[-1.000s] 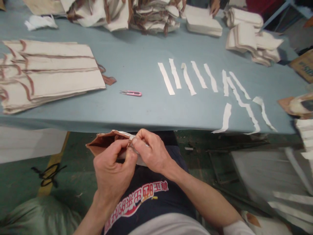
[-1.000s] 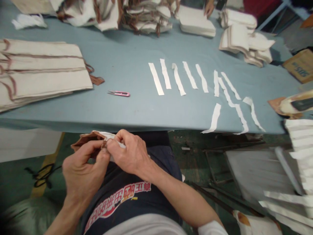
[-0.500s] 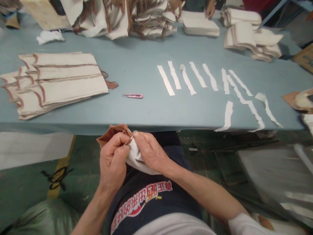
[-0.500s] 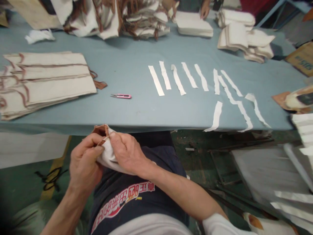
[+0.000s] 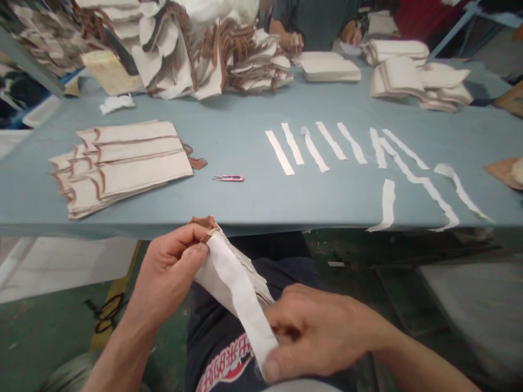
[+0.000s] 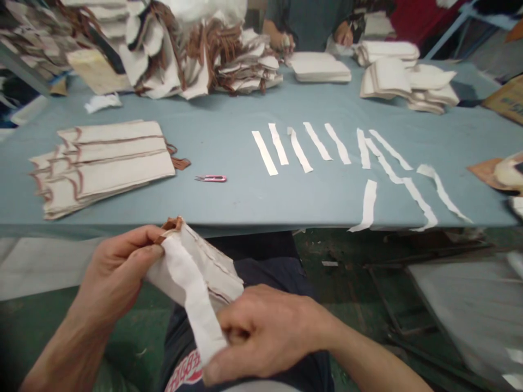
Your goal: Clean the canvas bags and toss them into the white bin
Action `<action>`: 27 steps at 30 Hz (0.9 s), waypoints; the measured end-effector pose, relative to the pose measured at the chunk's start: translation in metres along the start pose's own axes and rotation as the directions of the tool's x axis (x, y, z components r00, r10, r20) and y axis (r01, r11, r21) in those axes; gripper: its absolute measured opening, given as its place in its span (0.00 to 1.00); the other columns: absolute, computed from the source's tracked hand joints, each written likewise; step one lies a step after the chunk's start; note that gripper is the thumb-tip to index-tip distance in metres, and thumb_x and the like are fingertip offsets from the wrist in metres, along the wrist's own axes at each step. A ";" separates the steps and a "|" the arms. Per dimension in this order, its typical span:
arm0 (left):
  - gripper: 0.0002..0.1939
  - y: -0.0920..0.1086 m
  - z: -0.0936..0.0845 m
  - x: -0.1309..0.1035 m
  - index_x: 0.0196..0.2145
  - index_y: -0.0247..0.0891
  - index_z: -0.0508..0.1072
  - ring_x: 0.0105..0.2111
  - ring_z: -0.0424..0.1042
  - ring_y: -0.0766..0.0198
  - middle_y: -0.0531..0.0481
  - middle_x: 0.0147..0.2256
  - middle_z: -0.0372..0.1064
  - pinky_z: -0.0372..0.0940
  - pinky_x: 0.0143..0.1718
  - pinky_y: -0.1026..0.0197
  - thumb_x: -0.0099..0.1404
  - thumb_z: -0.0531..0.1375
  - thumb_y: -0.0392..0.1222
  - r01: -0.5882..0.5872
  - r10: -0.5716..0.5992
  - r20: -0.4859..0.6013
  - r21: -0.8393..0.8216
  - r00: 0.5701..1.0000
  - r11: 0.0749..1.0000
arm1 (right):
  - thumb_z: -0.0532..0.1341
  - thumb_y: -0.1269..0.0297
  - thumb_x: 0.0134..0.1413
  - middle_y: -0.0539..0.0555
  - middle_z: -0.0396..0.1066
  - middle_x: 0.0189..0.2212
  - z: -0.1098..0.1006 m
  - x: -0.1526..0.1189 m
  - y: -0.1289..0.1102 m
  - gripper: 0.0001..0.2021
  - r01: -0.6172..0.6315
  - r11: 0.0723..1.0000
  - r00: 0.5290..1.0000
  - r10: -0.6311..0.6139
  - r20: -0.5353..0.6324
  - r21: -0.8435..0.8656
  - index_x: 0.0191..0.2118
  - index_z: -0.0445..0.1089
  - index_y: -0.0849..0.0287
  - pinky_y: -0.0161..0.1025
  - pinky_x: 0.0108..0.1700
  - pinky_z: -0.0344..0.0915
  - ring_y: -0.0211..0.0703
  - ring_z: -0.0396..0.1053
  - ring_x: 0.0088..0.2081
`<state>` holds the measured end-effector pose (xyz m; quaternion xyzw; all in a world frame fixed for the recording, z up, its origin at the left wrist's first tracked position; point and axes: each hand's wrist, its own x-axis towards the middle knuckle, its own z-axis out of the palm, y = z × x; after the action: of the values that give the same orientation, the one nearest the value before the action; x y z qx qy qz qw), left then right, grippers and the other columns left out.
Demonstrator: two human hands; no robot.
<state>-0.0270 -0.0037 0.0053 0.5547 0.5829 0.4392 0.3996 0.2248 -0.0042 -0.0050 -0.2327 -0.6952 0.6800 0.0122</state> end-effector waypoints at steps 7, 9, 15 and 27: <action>0.13 0.024 -0.010 0.004 0.26 0.41 0.85 0.32 0.78 0.56 0.46 0.31 0.82 0.67 0.29 0.64 0.64 0.63 0.43 -0.132 0.118 0.152 0.090 0.981 0.987 | 0.67 0.62 0.68 0.43 0.70 0.20 -0.027 -0.018 -0.007 0.07 -0.205 0.892 0.856 -0.035 -0.515 -0.402 0.35 0.78 0.55 0.34 0.27 0.53 0.35 0.64 0.22; 0.13 0.029 -0.010 0.006 0.26 0.42 0.85 0.29 0.76 0.57 0.46 0.30 0.82 0.65 0.26 0.65 0.64 0.63 0.43 -0.183 0.161 0.187 0.110 0.969 0.977 | 0.69 0.58 0.67 0.47 0.79 0.29 -0.039 -0.006 -0.018 0.07 -0.041 0.907 0.755 -0.246 -0.608 -0.418 0.44 0.78 0.56 0.34 0.33 0.64 0.37 0.72 0.28; 0.13 0.041 -0.007 0.003 0.23 0.45 0.83 0.17 0.70 0.59 0.50 0.20 0.77 0.62 0.17 0.63 0.62 0.61 0.44 -0.201 0.147 0.264 0.192 0.953 0.961 | 0.74 0.50 0.59 0.55 0.82 0.52 -0.059 0.055 -0.034 0.27 0.441 0.721 0.712 -0.643 -0.281 -0.534 0.59 0.73 0.55 0.44 0.63 0.70 0.46 0.78 0.54; 0.07 0.020 -0.006 -0.014 0.32 0.45 0.81 0.16 0.73 0.63 0.54 0.23 0.80 0.63 0.16 0.67 0.62 0.61 0.38 -0.192 0.172 0.106 0.220 0.979 0.956 | 0.65 0.54 0.64 0.42 0.57 0.21 -0.061 0.063 -0.038 0.18 0.253 0.815 0.901 -0.394 -0.179 -0.522 0.25 0.64 0.55 0.36 0.32 0.47 0.35 0.57 0.25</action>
<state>-0.0262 -0.0182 0.0260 0.6667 0.5583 0.3799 0.3155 0.1775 0.0757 0.0172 -0.1985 -0.8641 0.4312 0.1676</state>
